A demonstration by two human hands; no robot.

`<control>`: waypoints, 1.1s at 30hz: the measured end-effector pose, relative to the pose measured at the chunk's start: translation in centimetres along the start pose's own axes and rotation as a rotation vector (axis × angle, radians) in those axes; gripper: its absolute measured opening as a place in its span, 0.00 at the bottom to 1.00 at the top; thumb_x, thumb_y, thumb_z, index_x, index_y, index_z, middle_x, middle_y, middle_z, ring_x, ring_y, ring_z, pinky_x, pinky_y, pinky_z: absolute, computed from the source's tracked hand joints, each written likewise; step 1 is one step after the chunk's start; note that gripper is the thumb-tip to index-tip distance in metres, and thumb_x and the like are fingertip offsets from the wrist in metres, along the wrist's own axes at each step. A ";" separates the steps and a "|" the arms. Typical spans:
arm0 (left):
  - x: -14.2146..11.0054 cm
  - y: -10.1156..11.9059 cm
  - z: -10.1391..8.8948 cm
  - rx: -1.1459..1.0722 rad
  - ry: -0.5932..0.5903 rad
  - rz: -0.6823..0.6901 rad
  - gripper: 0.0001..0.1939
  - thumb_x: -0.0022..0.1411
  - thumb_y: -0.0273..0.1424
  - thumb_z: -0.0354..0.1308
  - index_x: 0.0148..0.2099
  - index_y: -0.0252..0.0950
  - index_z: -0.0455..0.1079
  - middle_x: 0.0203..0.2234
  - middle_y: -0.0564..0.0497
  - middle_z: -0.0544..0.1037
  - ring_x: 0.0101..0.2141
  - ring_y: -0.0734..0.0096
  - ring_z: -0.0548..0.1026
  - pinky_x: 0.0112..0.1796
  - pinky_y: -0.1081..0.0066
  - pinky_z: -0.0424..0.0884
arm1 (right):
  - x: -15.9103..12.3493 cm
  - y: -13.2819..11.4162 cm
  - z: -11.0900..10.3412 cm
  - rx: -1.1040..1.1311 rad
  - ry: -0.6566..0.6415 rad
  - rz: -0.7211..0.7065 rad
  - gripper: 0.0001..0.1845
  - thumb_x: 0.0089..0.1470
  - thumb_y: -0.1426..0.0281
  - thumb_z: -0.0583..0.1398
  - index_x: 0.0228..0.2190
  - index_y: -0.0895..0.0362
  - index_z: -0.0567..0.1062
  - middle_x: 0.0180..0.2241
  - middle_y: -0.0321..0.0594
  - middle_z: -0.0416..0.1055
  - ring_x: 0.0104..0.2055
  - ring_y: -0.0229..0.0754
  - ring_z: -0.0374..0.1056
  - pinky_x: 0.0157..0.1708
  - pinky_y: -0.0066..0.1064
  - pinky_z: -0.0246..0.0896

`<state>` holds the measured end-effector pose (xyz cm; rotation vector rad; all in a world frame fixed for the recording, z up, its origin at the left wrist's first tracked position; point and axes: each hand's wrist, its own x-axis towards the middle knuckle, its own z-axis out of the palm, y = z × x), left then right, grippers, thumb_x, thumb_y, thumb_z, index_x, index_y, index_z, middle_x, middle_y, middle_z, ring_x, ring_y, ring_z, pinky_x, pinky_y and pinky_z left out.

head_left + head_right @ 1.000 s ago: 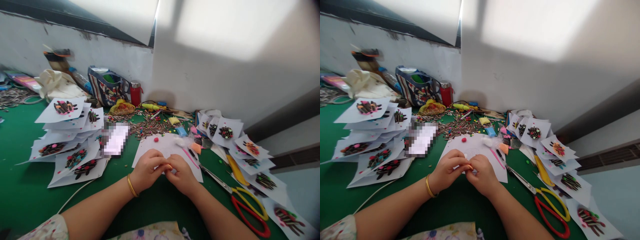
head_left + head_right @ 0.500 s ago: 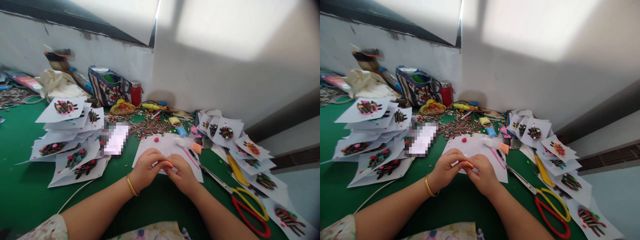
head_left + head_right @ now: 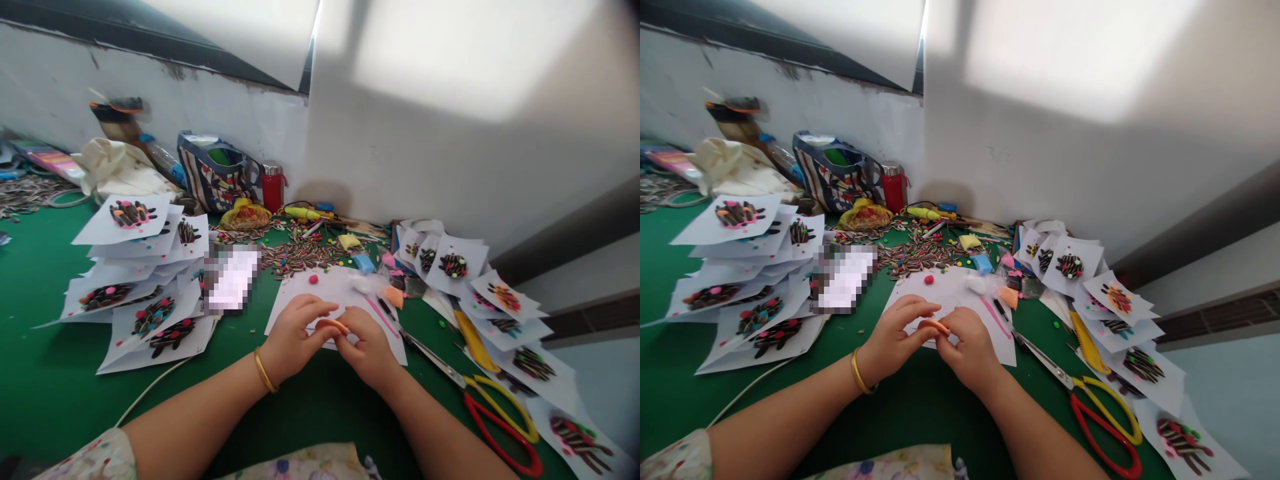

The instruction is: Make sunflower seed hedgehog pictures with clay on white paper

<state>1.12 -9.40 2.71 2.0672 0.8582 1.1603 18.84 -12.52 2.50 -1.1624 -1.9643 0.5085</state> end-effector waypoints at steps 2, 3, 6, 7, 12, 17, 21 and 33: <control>0.0 0.0 0.0 -0.001 -0.011 0.002 0.08 0.64 0.33 0.59 0.43 0.39 0.76 0.34 0.50 0.74 0.37 0.70 0.72 0.41 0.68 0.68 | 0.0 0.0 0.1 -0.019 0.006 -0.004 0.08 0.59 0.72 0.57 0.29 0.55 0.74 0.26 0.37 0.70 0.32 0.42 0.64 0.37 0.36 0.57; 0.0 0.0 0.0 -0.005 -0.019 -0.001 0.07 0.64 0.33 0.58 0.40 0.39 0.77 0.32 0.50 0.74 0.36 0.71 0.71 0.40 0.69 0.68 | 0.0 0.0 0.1 -0.016 0.008 0.000 0.07 0.59 0.72 0.57 0.30 0.55 0.74 0.27 0.37 0.70 0.33 0.42 0.64 0.37 0.35 0.57; 0.0 0.1 -0.1 -0.021 -0.030 -0.011 0.07 0.65 0.32 0.57 0.39 0.41 0.77 0.30 0.52 0.73 0.34 0.71 0.71 0.39 0.70 0.67 | 0.0 0.1 0.0 0.027 -0.016 0.013 0.05 0.60 0.70 0.58 0.34 0.54 0.75 0.31 0.38 0.73 0.36 0.42 0.66 0.39 0.35 0.57; 0.0 0.1 -0.1 -0.026 -0.029 -0.007 0.07 0.65 0.32 0.57 0.40 0.41 0.77 0.30 0.51 0.74 0.35 0.71 0.71 0.39 0.70 0.68 | 0.0 0.1 0.0 0.037 -0.024 0.012 0.05 0.60 0.70 0.58 0.35 0.53 0.75 0.32 0.38 0.73 0.36 0.42 0.66 0.40 0.35 0.58; -0.2 0.1 0.0 0.008 -0.008 0.051 0.09 0.63 0.32 0.60 0.45 0.38 0.76 0.36 0.48 0.74 0.38 0.69 0.72 0.41 0.68 0.69 | 0.0 0.2 0.0 -0.023 -0.032 -0.009 0.07 0.58 0.72 0.57 0.32 0.54 0.76 0.27 0.37 0.71 0.33 0.42 0.65 0.39 0.36 0.58; -0.1 0.1 0.0 -0.011 -0.027 0.013 0.07 0.64 0.33 0.58 0.38 0.38 0.76 0.29 0.51 0.73 0.34 0.71 0.71 0.38 0.69 0.68 | 0.0 0.1 0.1 0.025 -0.038 -0.004 0.05 0.59 0.70 0.59 0.35 0.53 0.76 0.31 0.38 0.74 0.36 0.42 0.67 0.40 0.35 0.59; -0.1 0.1 -0.1 -0.006 -0.009 0.051 0.09 0.62 0.31 0.60 0.45 0.37 0.74 0.36 0.48 0.74 0.39 0.68 0.72 0.42 0.67 0.69 | 0.0 0.3 0.1 0.028 -0.040 -0.009 0.08 0.59 0.72 0.58 0.37 0.52 0.77 0.32 0.38 0.75 0.37 0.43 0.68 0.40 0.36 0.59; -0.1 0.1 0.1 -0.024 -0.002 0.013 0.07 0.62 0.32 0.61 0.43 0.38 0.74 0.35 0.49 0.74 0.38 0.68 0.71 0.41 0.67 0.67 | -0.1 0.0 -0.1 0.030 -0.034 0.013 0.07 0.59 0.72 0.57 0.34 0.53 0.76 0.31 0.38 0.74 0.36 0.42 0.67 0.39 0.36 0.59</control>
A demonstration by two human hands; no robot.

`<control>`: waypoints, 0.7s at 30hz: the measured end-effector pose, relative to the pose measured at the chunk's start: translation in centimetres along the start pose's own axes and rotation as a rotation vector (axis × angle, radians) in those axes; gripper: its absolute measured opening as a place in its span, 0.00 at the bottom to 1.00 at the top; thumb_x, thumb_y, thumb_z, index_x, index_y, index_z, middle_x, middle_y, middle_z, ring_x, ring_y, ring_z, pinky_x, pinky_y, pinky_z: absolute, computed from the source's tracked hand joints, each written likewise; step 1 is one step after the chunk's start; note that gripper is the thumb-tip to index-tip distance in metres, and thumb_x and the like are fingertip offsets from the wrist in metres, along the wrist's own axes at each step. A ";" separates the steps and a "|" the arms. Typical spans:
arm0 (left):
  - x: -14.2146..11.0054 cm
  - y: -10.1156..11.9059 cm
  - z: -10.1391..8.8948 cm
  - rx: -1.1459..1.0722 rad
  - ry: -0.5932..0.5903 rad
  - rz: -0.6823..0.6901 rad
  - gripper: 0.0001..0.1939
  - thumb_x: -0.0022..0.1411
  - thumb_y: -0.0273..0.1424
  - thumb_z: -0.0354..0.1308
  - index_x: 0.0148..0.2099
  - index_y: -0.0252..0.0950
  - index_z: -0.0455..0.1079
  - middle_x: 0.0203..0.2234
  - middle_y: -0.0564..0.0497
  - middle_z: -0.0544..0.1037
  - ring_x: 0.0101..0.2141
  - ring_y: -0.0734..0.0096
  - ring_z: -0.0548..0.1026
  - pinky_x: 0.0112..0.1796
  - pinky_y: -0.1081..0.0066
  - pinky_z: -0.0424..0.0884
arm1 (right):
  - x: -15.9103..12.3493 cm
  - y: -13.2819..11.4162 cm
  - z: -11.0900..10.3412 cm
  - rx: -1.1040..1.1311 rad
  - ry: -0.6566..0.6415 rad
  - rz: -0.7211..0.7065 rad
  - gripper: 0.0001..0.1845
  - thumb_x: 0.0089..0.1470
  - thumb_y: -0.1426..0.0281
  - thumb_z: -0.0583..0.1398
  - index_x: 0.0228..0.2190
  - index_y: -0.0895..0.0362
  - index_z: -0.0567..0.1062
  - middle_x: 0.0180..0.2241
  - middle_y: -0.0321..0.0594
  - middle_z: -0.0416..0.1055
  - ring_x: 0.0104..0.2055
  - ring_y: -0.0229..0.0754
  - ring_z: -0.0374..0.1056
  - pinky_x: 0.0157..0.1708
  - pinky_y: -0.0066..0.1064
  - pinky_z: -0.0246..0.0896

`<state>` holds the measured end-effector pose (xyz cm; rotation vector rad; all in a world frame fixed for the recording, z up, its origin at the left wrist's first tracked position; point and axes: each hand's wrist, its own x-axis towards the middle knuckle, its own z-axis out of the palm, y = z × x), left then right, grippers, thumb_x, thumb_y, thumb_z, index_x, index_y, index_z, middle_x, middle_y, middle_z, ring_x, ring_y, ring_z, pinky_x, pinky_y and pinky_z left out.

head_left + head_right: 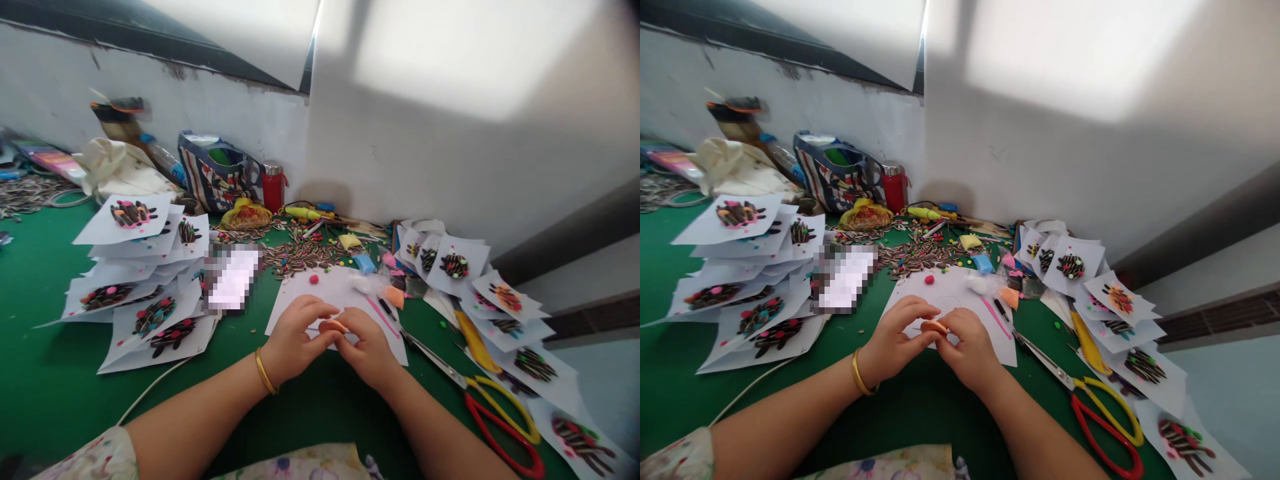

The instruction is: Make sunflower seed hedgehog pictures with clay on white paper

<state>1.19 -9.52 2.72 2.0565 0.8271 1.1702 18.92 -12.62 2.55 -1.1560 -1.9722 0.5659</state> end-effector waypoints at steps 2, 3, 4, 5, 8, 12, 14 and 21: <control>0.0 0.0 0.0 0.006 -0.002 0.003 0.05 0.62 0.32 0.60 0.41 0.38 0.74 0.34 0.49 0.74 0.38 0.69 0.71 0.41 0.68 0.67 | 0.0 0.0 0.1 -0.023 0.014 -0.007 0.06 0.58 0.73 0.58 0.32 0.54 0.75 0.29 0.37 0.72 0.34 0.42 0.66 0.38 0.35 0.59; 0.0 0.0 0.1 0.002 -0.006 -0.003 0.04 0.63 0.32 0.60 0.39 0.38 0.74 0.32 0.50 0.74 0.36 0.70 0.71 0.40 0.68 0.67 | 0.0 0.0 0.1 -0.025 0.021 -0.004 0.06 0.58 0.72 0.58 0.31 0.54 0.75 0.28 0.37 0.71 0.34 0.42 0.66 0.37 0.35 0.58; 0.1 0.0 0.1 -0.007 -0.009 -0.014 0.05 0.64 0.32 0.59 0.37 0.38 0.74 0.31 0.51 0.74 0.35 0.70 0.71 0.39 0.68 0.67 | 0.0 0.0 0.2 -0.017 0.024 0.003 0.05 0.58 0.71 0.58 0.31 0.54 0.74 0.28 0.37 0.72 0.34 0.42 0.66 0.37 0.35 0.59; 0.1 0.0 0.1 -0.018 -0.006 -0.028 0.06 0.64 0.33 0.58 0.35 0.37 0.73 0.30 0.51 0.74 0.34 0.71 0.71 0.39 0.69 0.67 | 0.0 0.0 0.2 -0.002 0.022 0.009 0.05 0.59 0.69 0.58 0.32 0.54 0.74 0.29 0.37 0.72 0.34 0.42 0.66 0.37 0.35 0.59; 0.0 -0.1 0.1 -0.039 0.007 -0.059 0.07 0.65 0.35 0.57 0.36 0.37 0.72 0.30 0.52 0.74 0.34 0.71 0.71 0.38 0.69 0.67 | 0.0 0.0 0.1 0.039 0.015 0.013 0.06 0.61 0.68 0.57 0.35 0.53 0.75 0.32 0.38 0.73 0.36 0.42 0.67 0.39 0.35 0.59; -0.2 -0.3 -0.3 0.082 0.015 -0.021 0.12 0.64 0.39 0.57 0.46 0.38 0.71 0.36 0.49 0.75 0.39 0.67 0.72 0.43 0.65 0.67 | 0.0 0.0 -0.1 0.023 0.036 0.034 0.06 0.61 0.69 0.57 0.34 0.54 0.74 0.31 0.38 0.72 0.36 0.42 0.66 0.38 0.34 0.59; 0.0 -0.5 -0.7 0.246 0.046 -0.007 0.19 0.64 0.41 0.56 0.54 0.39 0.68 0.42 0.46 0.74 0.45 0.61 0.70 0.50 0.60 0.64 | 0.0 0.0 -0.1 0.006 0.048 0.048 0.07 0.61 0.70 0.56 0.33 0.55 0.74 0.31 0.39 0.72 0.36 0.42 0.66 0.38 0.34 0.59; 1.7 -2.3 -3.8 0.715 0.180 -0.248 0.29 0.67 0.46 0.46 0.62 0.35 0.61 0.48 0.39 0.68 0.49 0.51 0.65 0.53 0.50 0.59 | 0.0 0.4 0.1 -0.045 0.045 0.101 0.09 0.61 0.70 0.55 0.31 0.55 0.74 0.30 0.39 0.70 0.35 0.42 0.65 0.36 0.34 0.58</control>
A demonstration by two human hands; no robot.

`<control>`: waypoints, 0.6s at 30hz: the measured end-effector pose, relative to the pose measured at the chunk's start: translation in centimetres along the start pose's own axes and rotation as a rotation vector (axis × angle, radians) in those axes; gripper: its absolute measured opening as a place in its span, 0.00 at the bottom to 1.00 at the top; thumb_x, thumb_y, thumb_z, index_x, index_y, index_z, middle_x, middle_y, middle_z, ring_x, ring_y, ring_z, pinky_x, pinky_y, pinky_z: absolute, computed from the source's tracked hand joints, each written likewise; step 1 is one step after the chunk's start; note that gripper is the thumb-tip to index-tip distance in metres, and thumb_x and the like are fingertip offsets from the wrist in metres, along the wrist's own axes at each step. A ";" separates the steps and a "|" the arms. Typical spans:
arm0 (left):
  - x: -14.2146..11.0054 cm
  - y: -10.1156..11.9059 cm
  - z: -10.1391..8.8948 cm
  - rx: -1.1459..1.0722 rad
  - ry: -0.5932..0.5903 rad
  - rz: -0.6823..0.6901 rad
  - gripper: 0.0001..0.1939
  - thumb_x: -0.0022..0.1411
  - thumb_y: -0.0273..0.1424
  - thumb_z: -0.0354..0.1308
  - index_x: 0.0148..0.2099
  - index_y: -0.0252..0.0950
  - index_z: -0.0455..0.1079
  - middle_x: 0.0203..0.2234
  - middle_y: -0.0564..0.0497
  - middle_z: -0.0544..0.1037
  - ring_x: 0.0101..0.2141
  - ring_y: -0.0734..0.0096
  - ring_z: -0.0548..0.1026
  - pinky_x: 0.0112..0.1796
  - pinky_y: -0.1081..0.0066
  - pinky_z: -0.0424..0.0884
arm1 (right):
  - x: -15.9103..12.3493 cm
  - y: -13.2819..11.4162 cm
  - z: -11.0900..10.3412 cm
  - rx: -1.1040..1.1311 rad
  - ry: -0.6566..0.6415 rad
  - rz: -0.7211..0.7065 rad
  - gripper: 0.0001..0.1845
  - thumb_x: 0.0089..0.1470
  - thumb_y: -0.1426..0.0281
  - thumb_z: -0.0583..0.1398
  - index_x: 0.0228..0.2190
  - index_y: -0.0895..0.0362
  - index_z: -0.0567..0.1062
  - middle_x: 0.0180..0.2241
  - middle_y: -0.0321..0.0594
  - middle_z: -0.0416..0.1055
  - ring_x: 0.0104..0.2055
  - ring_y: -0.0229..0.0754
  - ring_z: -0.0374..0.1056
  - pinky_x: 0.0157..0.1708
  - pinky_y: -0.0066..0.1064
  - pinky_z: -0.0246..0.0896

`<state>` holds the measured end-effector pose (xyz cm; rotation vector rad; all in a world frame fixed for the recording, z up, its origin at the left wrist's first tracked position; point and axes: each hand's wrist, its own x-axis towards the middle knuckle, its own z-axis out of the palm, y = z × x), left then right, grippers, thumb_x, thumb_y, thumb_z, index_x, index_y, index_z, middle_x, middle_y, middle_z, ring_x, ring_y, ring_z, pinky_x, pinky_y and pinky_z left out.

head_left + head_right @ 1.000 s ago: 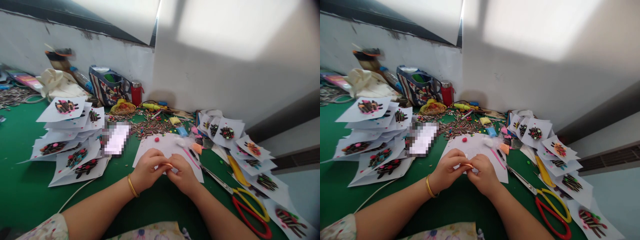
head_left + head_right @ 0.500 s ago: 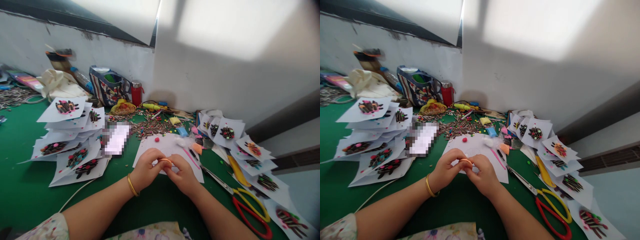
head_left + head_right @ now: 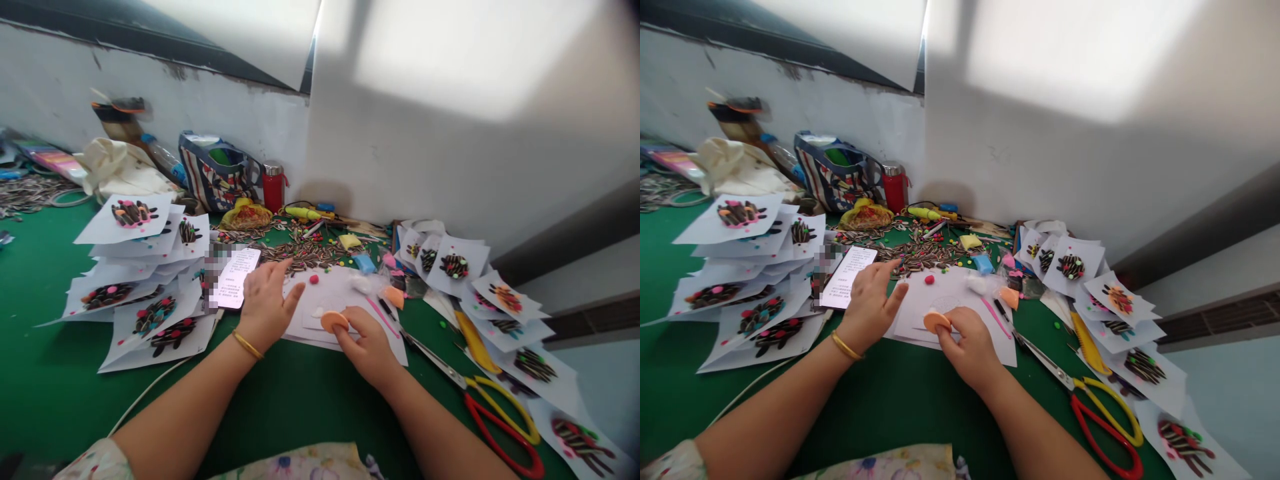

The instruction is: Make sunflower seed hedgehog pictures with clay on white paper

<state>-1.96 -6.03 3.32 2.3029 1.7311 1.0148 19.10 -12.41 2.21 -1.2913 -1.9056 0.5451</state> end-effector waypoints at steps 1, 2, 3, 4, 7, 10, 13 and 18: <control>0.3 -0.5 0.0 0.021 -0.004 -0.027 0.29 0.67 0.47 0.46 0.63 0.35 0.61 0.48 0.39 0.68 0.49 0.51 0.65 0.52 0.51 0.60 | 0.0 0.1 0.0 -0.001 -0.001 0.003 0.09 0.61 0.70 0.55 0.31 0.55 0.74 0.30 0.39 0.70 0.35 0.42 0.65 0.36 0.34 0.58; 0.6 -0.9 0.0 0.038 -0.011 -0.046 0.30 0.67 0.48 0.46 0.63 0.35 0.61 0.47 0.39 0.69 0.49 0.51 0.65 0.52 0.51 0.60 | 0.0 0.1 0.1 -0.001 -0.002 0.003 0.09 0.61 0.70 0.55 0.32 0.55 0.74 0.31 0.39 0.71 0.35 0.42 0.65 0.36 0.34 0.58; 0.8 -1.3 0.0 0.052 -0.019 -0.063 0.30 0.66 0.48 0.46 0.63 0.36 0.61 0.47 0.39 0.69 0.49 0.51 0.65 0.52 0.51 0.60 | 0.0 0.1 0.1 -0.001 -0.003 0.003 0.09 0.61 0.70 0.55 0.32 0.55 0.74 0.31 0.39 0.71 0.36 0.42 0.65 0.36 0.34 0.59; 1.0 -1.7 0.1 0.065 -0.031 -0.073 0.30 0.66 0.48 0.46 0.63 0.36 0.61 0.46 0.39 0.69 0.48 0.50 0.65 0.52 0.51 0.61 | 0.0 0.2 0.1 -0.001 -0.003 0.001 0.09 0.61 0.70 0.55 0.32 0.55 0.74 0.31 0.40 0.71 0.36 0.42 0.65 0.37 0.34 0.59; 1.3 -2.4 0.4 0.091 -0.054 -0.083 0.31 0.66 0.49 0.47 0.62 0.35 0.62 0.46 0.39 0.69 0.48 0.49 0.65 0.50 0.51 0.62 | -0.1 0.2 0.1 -0.004 -0.008 -0.002 0.09 0.61 0.70 0.55 0.32 0.55 0.75 0.31 0.40 0.71 0.36 0.43 0.65 0.37 0.34 0.59; 1.6 -2.6 0.7 0.111 -0.053 -0.068 0.31 0.65 0.49 0.47 0.62 0.34 0.62 0.45 0.39 0.69 0.47 0.50 0.65 0.49 0.52 0.63 | -0.1 0.1 0.1 -0.012 -0.020 0.004 0.09 0.61 0.70 0.55 0.32 0.56 0.74 0.31 0.40 0.71 0.36 0.42 0.65 0.37 0.34 0.58; 1.8 -2.7 1.0 0.132 -0.061 -0.059 0.31 0.65 0.49 0.48 0.62 0.33 0.62 0.44 0.39 0.69 0.46 0.50 0.66 0.49 0.53 0.63 | -0.1 0.1 0.2 -0.019 -0.030 0.013 0.10 0.61 0.69 0.55 0.31 0.56 0.74 0.30 0.39 0.70 0.35 0.42 0.64 0.36 0.34 0.58; 2.0 -2.6 1.2 0.165 -0.049 -0.048 0.31 0.66 0.50 0.47 0.61 0.34 0.63 0.44 0.40 0.70 0.46 0.50 0.65 0.49 0.53 0.62 | -0.1 0.2 0.4 -0.013 -0.025 -0.007 0.09 0.61 0.70 0.55 0.32 0.56 0.75 0.31 0.40 0.71 0.35 0.42 0.65 0.37 0.34 0.59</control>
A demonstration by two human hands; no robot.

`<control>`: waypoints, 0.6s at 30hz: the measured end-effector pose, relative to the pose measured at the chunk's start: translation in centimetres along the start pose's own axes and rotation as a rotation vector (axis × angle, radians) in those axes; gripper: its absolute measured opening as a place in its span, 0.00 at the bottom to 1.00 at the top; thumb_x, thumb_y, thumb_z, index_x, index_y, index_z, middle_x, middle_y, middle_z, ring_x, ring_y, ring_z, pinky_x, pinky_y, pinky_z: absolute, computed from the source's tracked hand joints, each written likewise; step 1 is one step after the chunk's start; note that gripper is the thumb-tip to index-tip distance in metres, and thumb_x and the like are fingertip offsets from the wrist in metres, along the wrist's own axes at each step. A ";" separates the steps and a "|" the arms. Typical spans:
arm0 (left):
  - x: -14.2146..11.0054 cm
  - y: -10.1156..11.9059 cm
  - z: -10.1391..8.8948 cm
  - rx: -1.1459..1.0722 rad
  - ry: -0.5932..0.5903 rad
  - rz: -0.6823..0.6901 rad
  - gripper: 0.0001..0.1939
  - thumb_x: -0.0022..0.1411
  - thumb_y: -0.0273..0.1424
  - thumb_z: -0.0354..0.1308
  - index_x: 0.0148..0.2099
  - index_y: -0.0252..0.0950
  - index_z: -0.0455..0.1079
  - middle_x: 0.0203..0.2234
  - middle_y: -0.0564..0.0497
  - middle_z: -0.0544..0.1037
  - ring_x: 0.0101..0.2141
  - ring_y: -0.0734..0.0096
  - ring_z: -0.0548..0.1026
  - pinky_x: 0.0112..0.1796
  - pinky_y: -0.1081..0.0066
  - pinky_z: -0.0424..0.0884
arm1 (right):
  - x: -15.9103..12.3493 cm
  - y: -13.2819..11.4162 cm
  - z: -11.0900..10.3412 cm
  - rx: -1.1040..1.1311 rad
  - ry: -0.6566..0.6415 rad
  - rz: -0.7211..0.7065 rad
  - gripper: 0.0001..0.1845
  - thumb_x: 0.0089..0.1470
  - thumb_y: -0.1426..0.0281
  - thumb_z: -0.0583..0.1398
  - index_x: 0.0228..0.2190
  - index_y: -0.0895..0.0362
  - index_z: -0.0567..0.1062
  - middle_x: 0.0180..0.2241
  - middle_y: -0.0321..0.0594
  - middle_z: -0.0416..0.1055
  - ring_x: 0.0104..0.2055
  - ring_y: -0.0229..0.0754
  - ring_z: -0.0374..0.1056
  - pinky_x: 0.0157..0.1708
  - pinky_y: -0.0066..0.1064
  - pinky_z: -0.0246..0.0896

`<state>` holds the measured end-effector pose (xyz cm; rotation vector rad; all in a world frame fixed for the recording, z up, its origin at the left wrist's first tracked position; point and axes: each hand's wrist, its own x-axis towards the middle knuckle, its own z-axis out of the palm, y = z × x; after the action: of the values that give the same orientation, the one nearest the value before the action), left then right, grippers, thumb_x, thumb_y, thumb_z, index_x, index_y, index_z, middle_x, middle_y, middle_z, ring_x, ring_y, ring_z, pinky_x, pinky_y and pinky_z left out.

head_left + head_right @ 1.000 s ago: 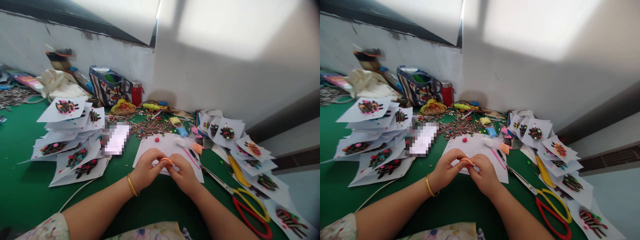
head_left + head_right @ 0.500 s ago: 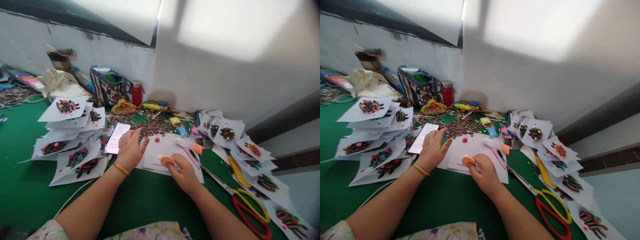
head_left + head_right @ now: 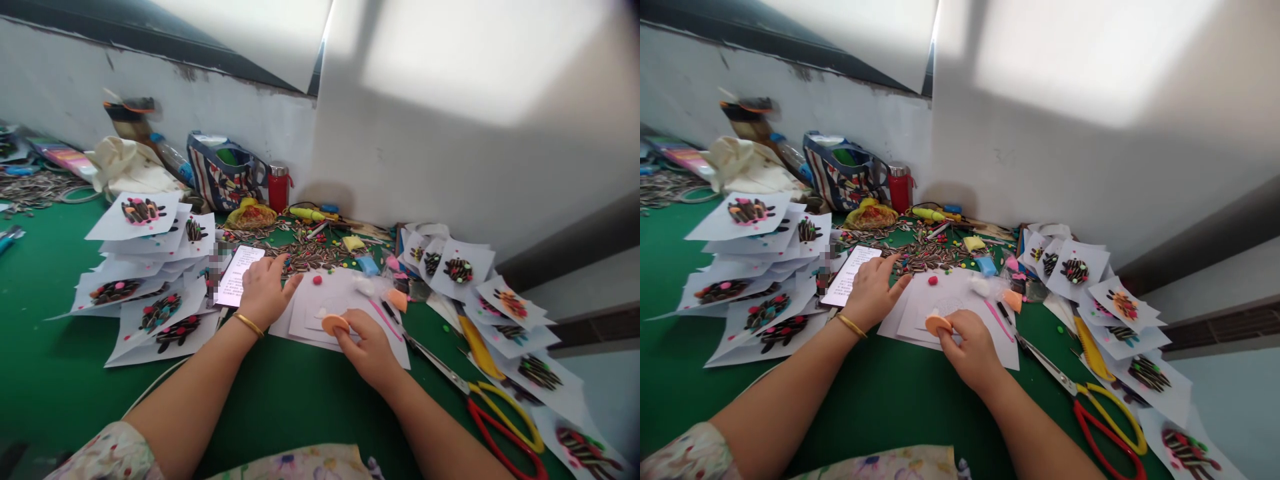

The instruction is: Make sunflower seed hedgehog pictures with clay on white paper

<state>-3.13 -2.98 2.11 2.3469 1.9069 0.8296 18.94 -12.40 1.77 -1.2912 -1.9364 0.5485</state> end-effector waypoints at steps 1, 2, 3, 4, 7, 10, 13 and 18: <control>0.0 0.0 0.0 0.001 0.005 0.004 0.31 0.65 0.50 0.47 0.61 0.34 0.63 0.44 0.40 0.70 0.46 0.50 0.65 0.49 0.53 0.62 | 0.0 0.0 0.0 0.000 0.000 -0.004 0.09 0.61 0.70 0.55 0.32 0.56 0.75 0.31 0.40 0.71 0.35 0.42 0.65 0.37 0.34 0.59; 0.0 0.1 0.0 -0.003 0.008 0.008 0.31 0.65 0.50 0.47 0.61 0.34 0.63 0.44 0.40 0.70 0.46 0.50 0.65 0.49 0.53 0.62 | 0.0 0.0 0.0 0.000 0.000 -0.006 0.09 0.60 0.70 0.55 0.32 0.55 0.74 0.30 0.40 0.71 0.35 0.42 0.65 0.36 0.33 0.59; 0.0 0.1 -0.1 -0.015 0.013 0.014 0.31 0.65 0.49 0.47 0.61 0.34 0.64 0.44 0.40 0.70 0.46 0.51 0.66 0.49 0.52 0.62 | 0.0 -0.1 0.0 -0.002 0.000 -0.007 0.09 0.60 0.70 0.55 0.31 0.55 0.74 0.30 0.39 0.71 0.35 0.42 0.65 0.36 0.33 0.59; -0.1 0.2 -0.1 -0.040 0.021 0.027 0.30 0.66 0.49 0.47 0.61 0.33 0.64 0.43 0.40 0.70 0.46 0.51 0.66 0.49 0.52 0.62 | 0.0 -0.1 0.0 -0.006 0.001 -0.008 0.09 0.60 0.70 0.55 0.31 0.55 0.74 0.29 0.39 0.71 0.34 0.42 0.65 0.36 0.33 0.59; -0.8 1.1 -0.4 -0.228 0.023 0.153 0.26 0.67 0.45 0.47 0.58 0.34 0.66 0.44 0.41 0.70 0.47 0.54 0.66 0.51 0.54 0.62 | 0.1 -0.2 -0.1 -0.017 0.005 -0.011 0.08 0.60 0.71 0.55 0.30 0.55 0.74 0.29 0.39 0.71 0.34 0.43 0.65 0.36 0.34 0.59; -2.4 2.7 -0.6 -0.507 -0.093 0.359 0.20 0.68 0.41 0.49 0.56 0.38 0.69 0.46 0.44 0.71 0.49 0.60 0.67 0.52 0.60 0.64 | 0.1 -0.1 -0.1 -0.024 0.007 -0.009 0.07 0.59 0.71 0.56 0.32 0.55 0.74 0.30 0.39 0.72 0.35 0.43 0.66 0.36 0.34 0.59; -4.0 4.4 -0.6 -0.662 -0.243 0.471 0.15 0.65 0.37 0.55 0.52 0.40 0.71 0.43 0.46 0.73 0.45 0.64 0.70 0.48 0.64 0.67 | 0.1 0.1 0.0 -0.044 0.004 -0.005 0.06 0.57 0.72 0.57 0.32 0.55 0.74 0.29 0.38 0.72 0.34 0.43 0.65 0.35 0.33 0.59; -5.0 5.7 -0.5 -0.772 -0.229 0.362 0.10 0.68 0.33 0.53 0.43 0.40 0.76 0.34 0.49 0.75 0.38 0.69 0.72 0.42 0.68 0.68 | 0.2 0.1 0.1 -0.023 0.018 -0.018 0.05 0.57 0.73 0.57 0.30 0.55 0.73 0.28 0.38 0.71 0.34 0.42 0.65 0.36 0.34 0.58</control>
<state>1.21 -9.20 2.43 2.1502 0.8473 1.0175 18.90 -12.21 1.75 -1.2878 -1.9425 0.5056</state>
